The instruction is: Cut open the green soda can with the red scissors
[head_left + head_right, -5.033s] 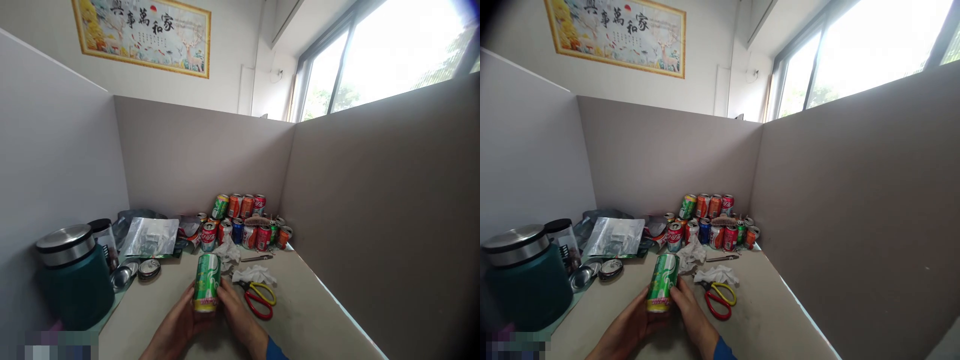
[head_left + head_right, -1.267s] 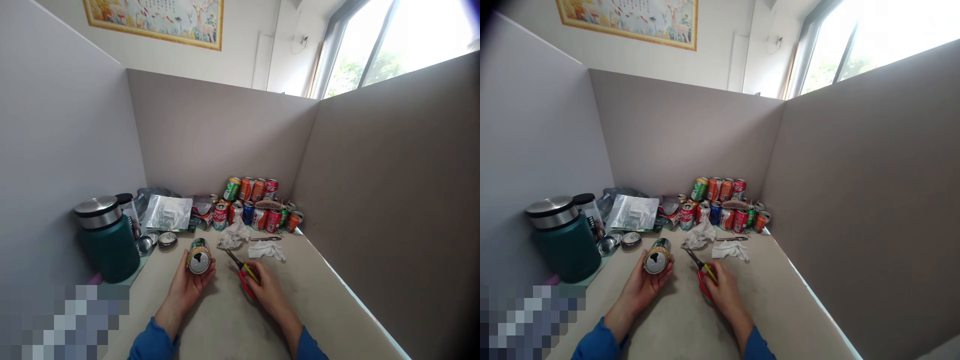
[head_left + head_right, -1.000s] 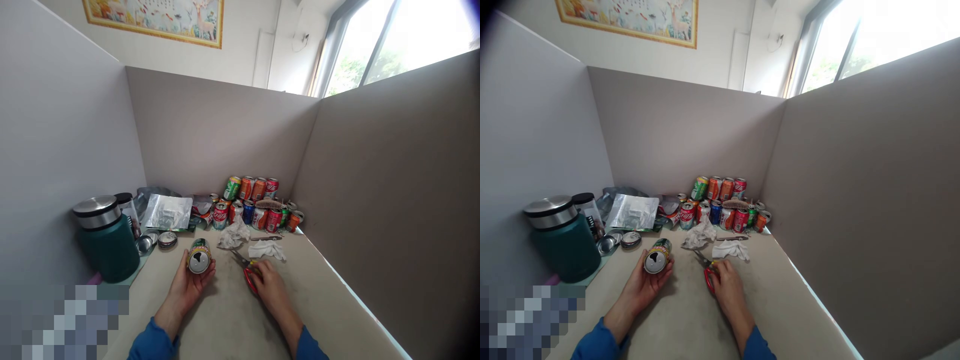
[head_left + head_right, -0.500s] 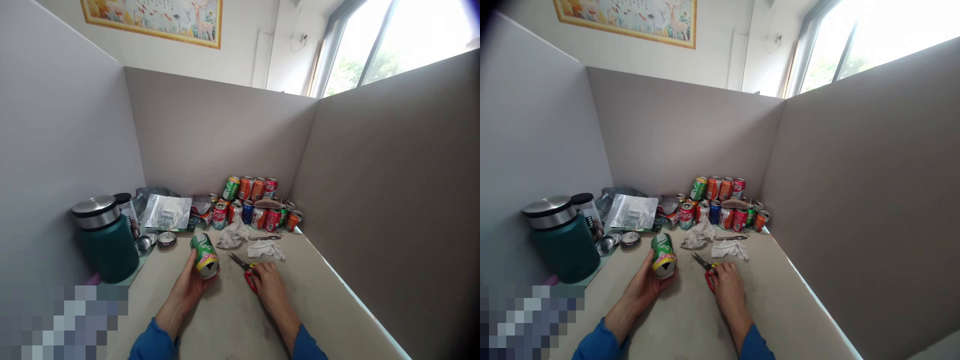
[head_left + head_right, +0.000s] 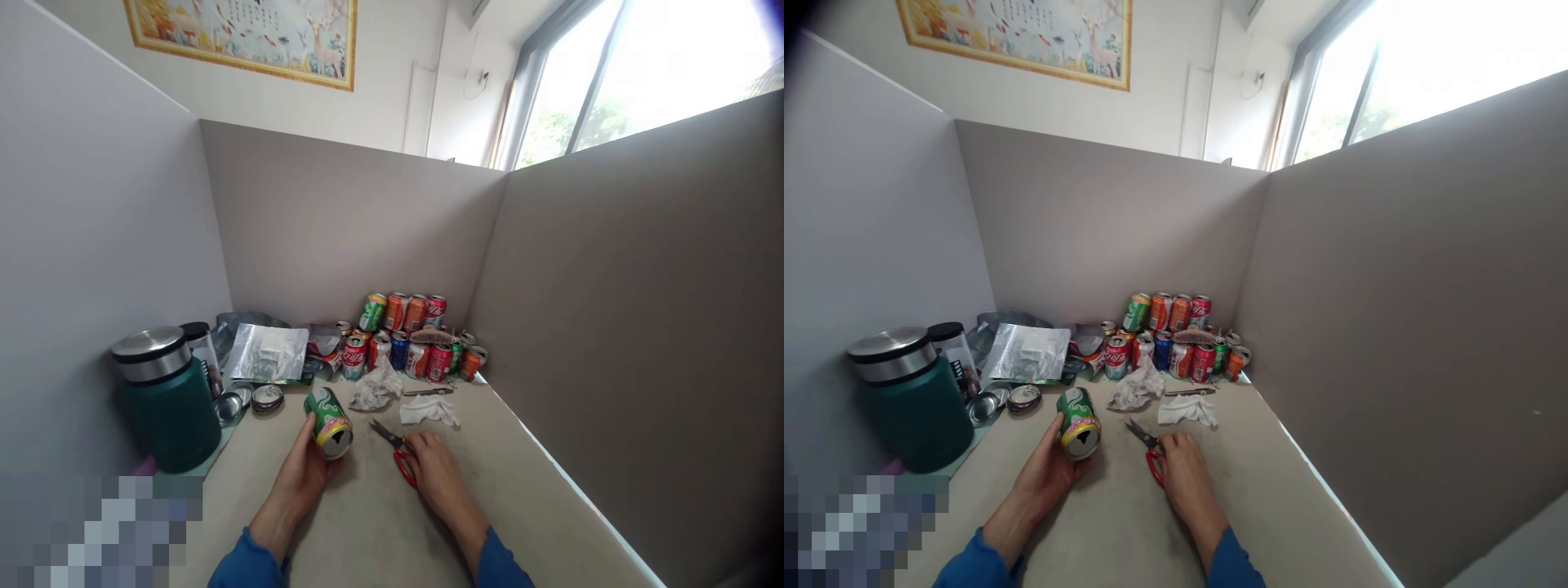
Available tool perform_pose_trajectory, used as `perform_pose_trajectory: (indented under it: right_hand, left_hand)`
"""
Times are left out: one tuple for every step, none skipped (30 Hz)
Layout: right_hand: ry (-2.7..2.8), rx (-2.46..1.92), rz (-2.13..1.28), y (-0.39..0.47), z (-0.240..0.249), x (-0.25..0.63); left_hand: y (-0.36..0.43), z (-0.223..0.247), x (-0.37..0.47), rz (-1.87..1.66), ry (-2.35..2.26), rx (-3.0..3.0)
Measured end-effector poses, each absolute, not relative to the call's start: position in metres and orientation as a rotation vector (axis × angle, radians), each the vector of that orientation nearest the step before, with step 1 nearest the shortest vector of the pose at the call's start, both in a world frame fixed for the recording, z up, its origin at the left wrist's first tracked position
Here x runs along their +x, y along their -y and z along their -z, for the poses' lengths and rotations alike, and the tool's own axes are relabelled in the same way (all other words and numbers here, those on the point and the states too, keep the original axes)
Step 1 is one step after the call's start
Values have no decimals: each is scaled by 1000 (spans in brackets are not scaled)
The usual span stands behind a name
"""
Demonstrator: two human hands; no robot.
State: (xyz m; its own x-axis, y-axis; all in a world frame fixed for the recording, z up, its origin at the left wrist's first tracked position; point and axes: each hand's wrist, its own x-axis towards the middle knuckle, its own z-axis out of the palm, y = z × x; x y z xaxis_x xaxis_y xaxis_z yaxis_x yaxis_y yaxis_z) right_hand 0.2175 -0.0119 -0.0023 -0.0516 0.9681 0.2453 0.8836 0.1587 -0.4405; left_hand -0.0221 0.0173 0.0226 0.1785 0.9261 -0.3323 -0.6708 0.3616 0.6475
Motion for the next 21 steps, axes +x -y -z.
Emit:
perform_pose_trajectory:
  right_hand:
    - [1907,-1708,-269,12,2,218]
    - [1821,-1648,-325,11,1,218]
    - [1694,-1576,-419,10,1,218]
    - [1545,-1501,-534,8,0,218]
    - [1404,-1435,-644,6,-2,218]
    - [1273,-1372,-760,4,-4,218]
    - [1142,-1296,-895,2,-7,218]
    - [1021,-1210,-1027,1,-10,218]
    - [923,-1123,-1136,0,-14,218]
    - [838,-1032,-1230,-1,-17,217]
    - [751,-937,-1325,-1,-21,216]
    - [685,-857,-1411,-1,-24,214]
    - [652,-802,-1482,-1,-25,211]
    - [628,-753,-1547,0,-25,207]
    - [597,-700,-1620,0,-24,204]
    - [574,-658,-1675,0,-21,200]
    - [557,-636,-1715,0,-17,197]
    - [538,-630,-1752,-1,-13,195]
    - [522,-636,-1777,-1,-9,193]
    - [515,-649,-1798,-2,-6,192]
    - [517,-665,-1811,-2,-3,191]
  left_hand:
    - [-17,-23,-22,-1191,-760,390]
    - [-17,-23,-23,-1210,-750,377]
    - [-17,-23,-24,-1222,-743,360]
    - [-18,-23,-24,-1227,-740,344]
    - [-18,-23,-24,-1224,-736,335]
    - [-19,-23,-24,-1217,-731,331]
    - [-20,-23,-24,-1209,-725,332]
    - [-20,-24,-24,-1205,-719,335]
    - [-20,-24,-24,-1205,-715,339]
    - [-20,-25,-23,-1208,-713,344]
    - [-20,-26,-23,-1210,-713,349]
    - [-19,-26,-22,-1210,-717,354]
    - [-19,-26,-22,-1208,-721,362]
    - [-18,-26,-22,-1204,-725,372]
    - [-18,-26,-22,-1201,-729,381]
    - [-18,-25,-23,-1197,-734,387]
    - [-18,-25,-23,-1195,-741,389]
    - [-19,-24,-23,-1194,-745,387]
    - [-19,-24,-24,-1194,-752,381]
    - [-19,-24,-24,-1194,-757,375]
    - [-19,-24,-23,-1192,-763,372]
